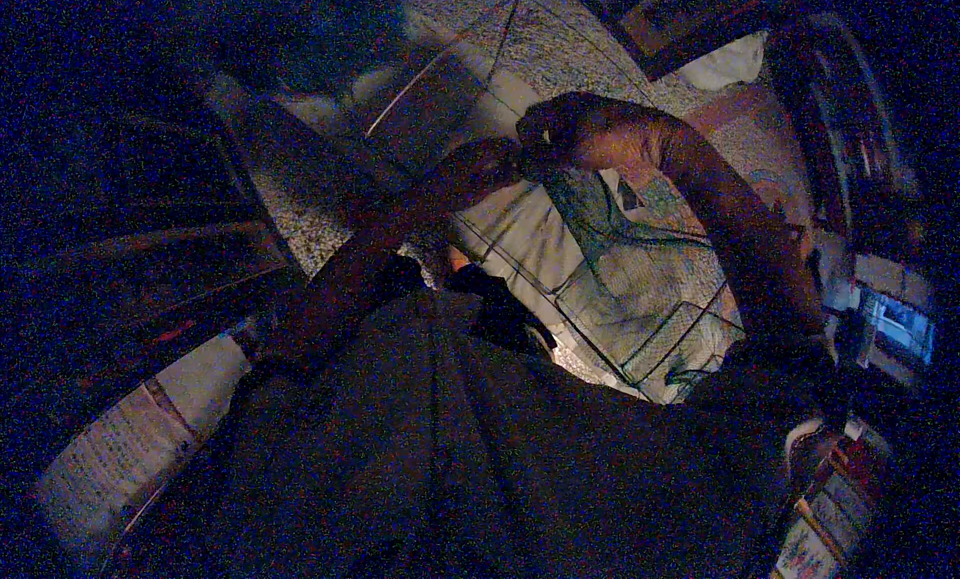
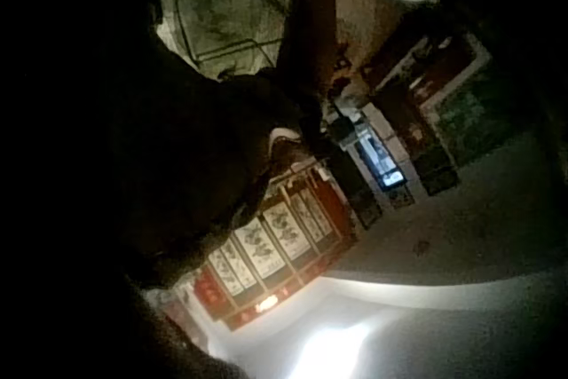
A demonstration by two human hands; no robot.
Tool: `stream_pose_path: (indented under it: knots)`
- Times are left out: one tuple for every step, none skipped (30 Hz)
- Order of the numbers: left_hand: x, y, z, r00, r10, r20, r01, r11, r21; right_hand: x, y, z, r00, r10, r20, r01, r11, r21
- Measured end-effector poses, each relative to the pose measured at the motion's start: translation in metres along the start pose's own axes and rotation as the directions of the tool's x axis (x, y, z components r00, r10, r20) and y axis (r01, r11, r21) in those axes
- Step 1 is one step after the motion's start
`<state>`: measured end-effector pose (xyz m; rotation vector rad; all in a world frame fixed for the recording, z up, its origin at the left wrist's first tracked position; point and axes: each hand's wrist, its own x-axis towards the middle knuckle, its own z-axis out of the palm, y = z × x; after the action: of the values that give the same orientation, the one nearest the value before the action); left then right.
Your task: The person picks up a tangled green fishing net from the floor and begins to untangle it. They then proceed to repair the net by hand, threading a thin line through the mesh and tying knots to secure the structure.
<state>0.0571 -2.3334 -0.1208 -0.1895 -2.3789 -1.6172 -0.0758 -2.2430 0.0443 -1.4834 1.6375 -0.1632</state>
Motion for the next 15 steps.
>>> stream_pose_path:
  knots:
    - [0.004, 0.002, 0.001, 0.999, 0.008, -0.033, -0.008, 1.000, 0.008, 0.001, -0.003, 0.000, 0.999, 0.038, 0.036, -0.039, 0.999, 0.008]
    - [0.009, -0.002, 0.003, 0.998, -0.063, -0.025, 0.062, 0.997, -0.053, 0.002, -0.006, 0.000, 1.000, 0.017, -0.002, -0.017, 0.999, -0.036]
    - [0.014, 0.002, 0.003, 0.992, -0.124, -0.003, 0.123, 0.985, -0.120, 0.000, -0.007, 0.001, 0.999, 0.006, -0.046, -0.009, 0.997, -0.077]
    - [0.014, 0.006, 0.001, 0.984, -0.176, 0.035, 0.179, 0.975, -0.129, -0.001, -0.007, 0.003, 0.996, -0.008, -0.088, -0.002, 0.993, -0.120]
    - [0.011, 0.009, -0.003, 0.971, -0.228, 0.071, 0.235, 0.962, -0.135, -0.003, -0.007, 0.006, 0.991, -0.025, -0.128, 0.004, 0.987, -0.163]
    - [0.009, 0.015, -0.007, 0.964, -0.249, 0.091, 0.261, 0.951, -0.164, -0.003, -0.006, 0.008, 0.985, -0.047, -0.167, 0.012, 0.979, -0.205]
    - [0.007, 0.022, -0.011, 0.957, -0.269, 0.111, 0.286, 0.939, -0.190, -0.004, -0.004, 0.011, 0.976, -0.071, -0.204, 0.018, 0.969, -0.247]
    - [0.006, 0.027, -0.013, 0.959, -0.258, 0.113, 0.279, 0.929, -0.242, -0.003, 0.001, 0.013, 0.979, -0.043, -0.198, -0.007, 0.968, -0.249]
    - [0.006, 0.033, -0.016, 0.961, -0.251, 0.114, 0.273, 0.917, -0.291, 0.001, 0.010, 0.014, 0.981, -0.019, -0.191, -0.030, 0.968, -0.250]
    - [0.006, 0.039, -0.017, 0.964, -0.240, 0.111, 0.263, 0.911, -0.319, 0.003, 0.015, 0.015, 0.983, 0.005, -0.185, -0.052, 0.967, -0.251]
    - [0.007, 0.047, -0.019, 0.967, -0.229, 0.107, 0.253, 0.903, -0.347, 0.005, 0.018, 0.017, 0.976, -0.032, -0.214, -0.035, 0.952, -0.305]
    - [0.006, 0.047, -0.020, 0.963, -0.245, 0.117, 0.270, 0.909, -0.318, 0.008, 0.016, 0.019, 0.969, -0.073, -0.234, -0.017, 0.932, -0.362]
    - [0.005, 0.047, -0.021, 0.957, -0.260, 0.127, 0.286, 0.914, -0.288, 0.011, 0.013, 0.021, 0.961, -0.114, -0.253, -0.002, 0.909, -0.417]
    - [0.005, 0.042, -0.020, 0.942, -0.300, 0.153, 0.326, 0.925, -0.195, 0.013, 0.011, 0.021, 0.973, -0.083, -0.217, -0.016, 0.907, -0.421]
    - [0.005, 0.038, -0.018, 0.924, -0.339, 0.178, 0.360, 0.927, -0.101, 0.013, 0.007, 0.020, 0.982, -0.048, -0.182, -0.035, 0.905, -0.424]
